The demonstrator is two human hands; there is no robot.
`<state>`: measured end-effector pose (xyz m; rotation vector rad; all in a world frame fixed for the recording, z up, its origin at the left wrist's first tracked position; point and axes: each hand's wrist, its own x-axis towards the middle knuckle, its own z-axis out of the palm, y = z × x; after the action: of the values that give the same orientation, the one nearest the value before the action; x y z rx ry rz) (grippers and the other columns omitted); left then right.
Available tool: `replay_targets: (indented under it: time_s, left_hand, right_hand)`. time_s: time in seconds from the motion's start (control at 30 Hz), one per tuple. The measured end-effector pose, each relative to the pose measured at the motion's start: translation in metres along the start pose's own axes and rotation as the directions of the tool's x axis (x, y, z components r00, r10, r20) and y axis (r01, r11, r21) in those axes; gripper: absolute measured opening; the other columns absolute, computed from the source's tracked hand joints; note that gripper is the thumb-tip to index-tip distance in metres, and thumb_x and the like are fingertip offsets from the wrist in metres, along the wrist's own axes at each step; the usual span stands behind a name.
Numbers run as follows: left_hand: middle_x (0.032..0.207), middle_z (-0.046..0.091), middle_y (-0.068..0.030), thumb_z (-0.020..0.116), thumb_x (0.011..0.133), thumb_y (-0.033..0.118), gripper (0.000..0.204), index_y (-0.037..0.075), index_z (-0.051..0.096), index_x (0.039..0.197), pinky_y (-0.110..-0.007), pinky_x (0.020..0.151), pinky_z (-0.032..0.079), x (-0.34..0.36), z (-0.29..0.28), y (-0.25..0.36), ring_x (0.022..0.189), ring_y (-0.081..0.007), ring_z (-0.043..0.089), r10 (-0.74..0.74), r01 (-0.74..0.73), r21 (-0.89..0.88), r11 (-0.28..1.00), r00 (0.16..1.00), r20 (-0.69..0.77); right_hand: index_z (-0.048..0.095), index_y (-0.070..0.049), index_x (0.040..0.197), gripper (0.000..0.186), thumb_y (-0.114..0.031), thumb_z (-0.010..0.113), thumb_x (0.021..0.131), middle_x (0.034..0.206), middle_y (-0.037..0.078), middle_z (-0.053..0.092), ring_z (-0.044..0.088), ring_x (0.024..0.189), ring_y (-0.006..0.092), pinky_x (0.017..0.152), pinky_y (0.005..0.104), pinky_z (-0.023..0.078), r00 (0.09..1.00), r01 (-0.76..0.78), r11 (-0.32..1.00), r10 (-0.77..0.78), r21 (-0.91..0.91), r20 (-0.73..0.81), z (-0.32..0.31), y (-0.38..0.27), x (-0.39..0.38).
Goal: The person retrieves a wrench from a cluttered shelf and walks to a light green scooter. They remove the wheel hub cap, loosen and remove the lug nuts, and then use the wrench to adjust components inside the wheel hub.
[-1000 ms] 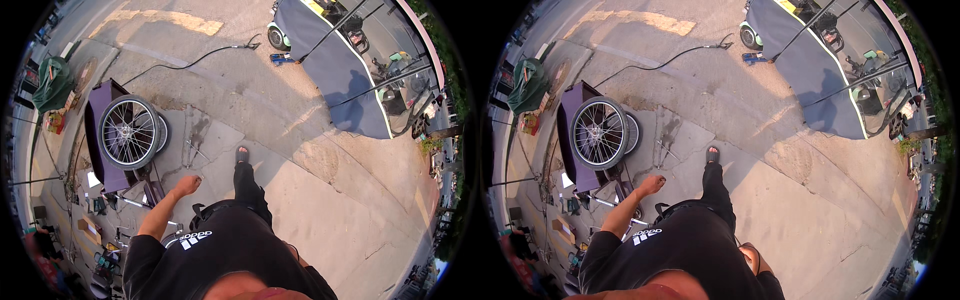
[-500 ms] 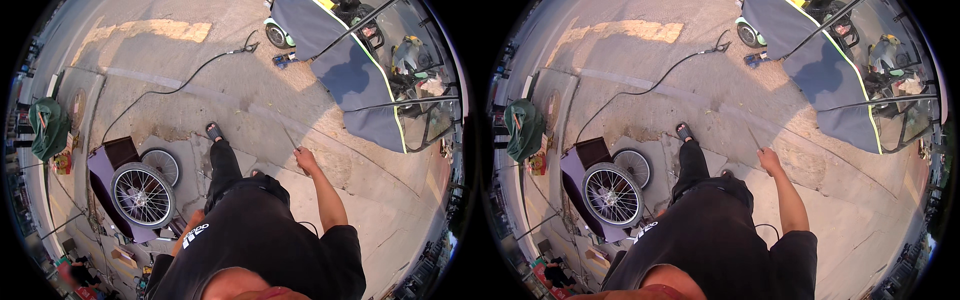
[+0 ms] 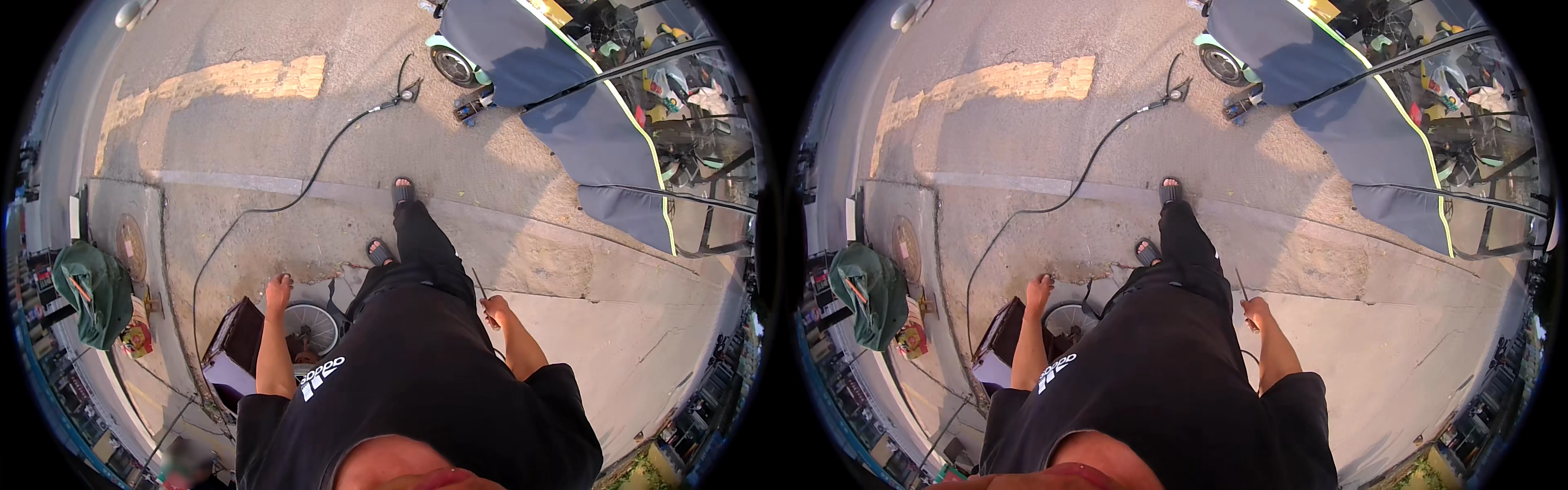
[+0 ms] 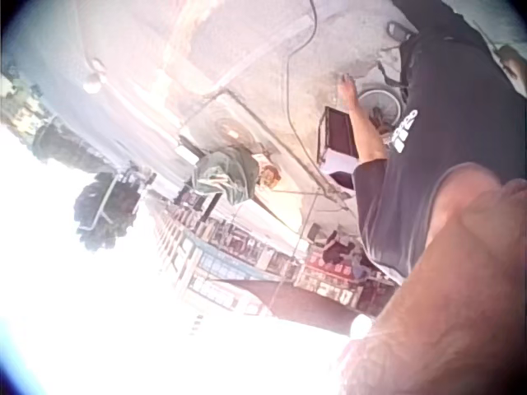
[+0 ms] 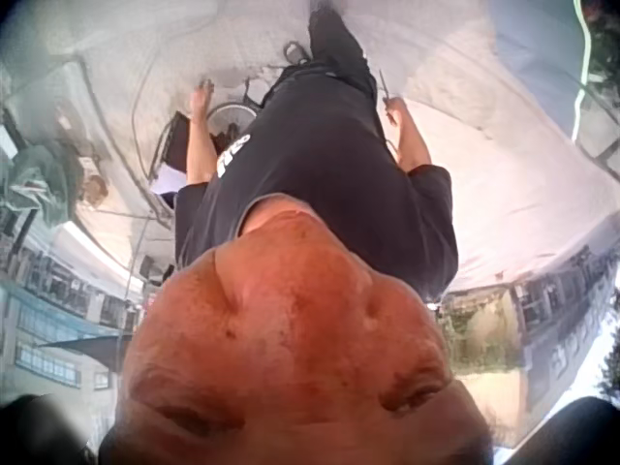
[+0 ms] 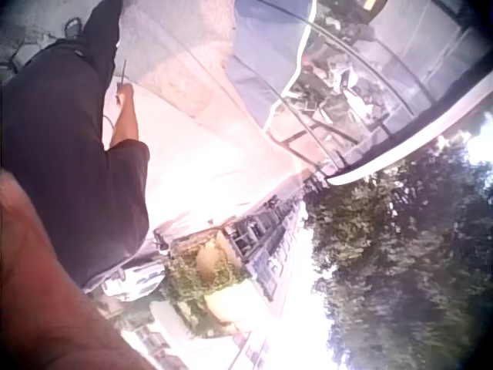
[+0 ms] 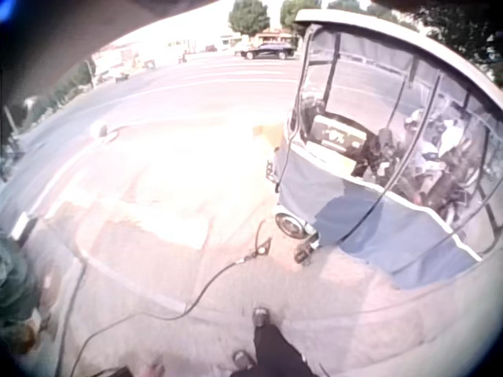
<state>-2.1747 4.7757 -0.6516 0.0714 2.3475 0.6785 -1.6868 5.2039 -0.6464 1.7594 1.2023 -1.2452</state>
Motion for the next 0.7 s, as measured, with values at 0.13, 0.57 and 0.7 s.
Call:
replay_targets:
  time_s: [0.13,0.57,0.7]
  left_hand:
    - [0.093,0.075,-0.0149,0.054,0.098,0.028,0.038,-0.003,0.069,0.114,-0.033,0.076,0.055,0.088,-0.033,0.126,0.083,-0.0217,0.073,0.034,-0.033,-0.046,0.998,0.999,0.028]
    - [0.099,0.072,-0.0212,0.055,0.098,0.031,0.035,0.002,0.066,0.114,-0.042,0.083,0.053,0.353,0.000,0.530,0.096,-0.0368,0.070,0.323,-0.549,0.300,0.780,0.764,0.559]
    - [0.099,0.072,-0.0209,0.056,0.098,0.029,0.032,0.002,0.068,0.113,-0.042,0.082,0.054,0.429,0.016,0.639,0.095,-0.0365,0.070,0.312,-0.752,0.355,0.556,0.584,0.749]
  right_hand:
    - [0.055,-0.001,0.074,0.038,-0.030,0.064,0.098,0.060,0.008,0.052,0.050,0.045,0.0221,0.042,0.0403,0.043,0.992,-0.095,0.992,0.088,0.088,0.086,0.006,-0.084,0.041]
    - [0.061,0.002,0.093,0.034,-0.030,0.053,0.100,0.070,0.011,0.063,0.062,0.056,0.0238,0.054,0.0417,0.050,0.861,0.508,0.728,-0.449,0.460,-0.239,-0.102,-0.513,0.077]
    - [0.062,0.001,0.094,0.033,-0.030,0.053,0.099,0.070,0.010,0.061,0.061,0.056,0.0216,0.056,0.0404,0.051,0.939,0.326,0.599,-0.297,0.732,-0.175,-0.086,-0.563,0.080]
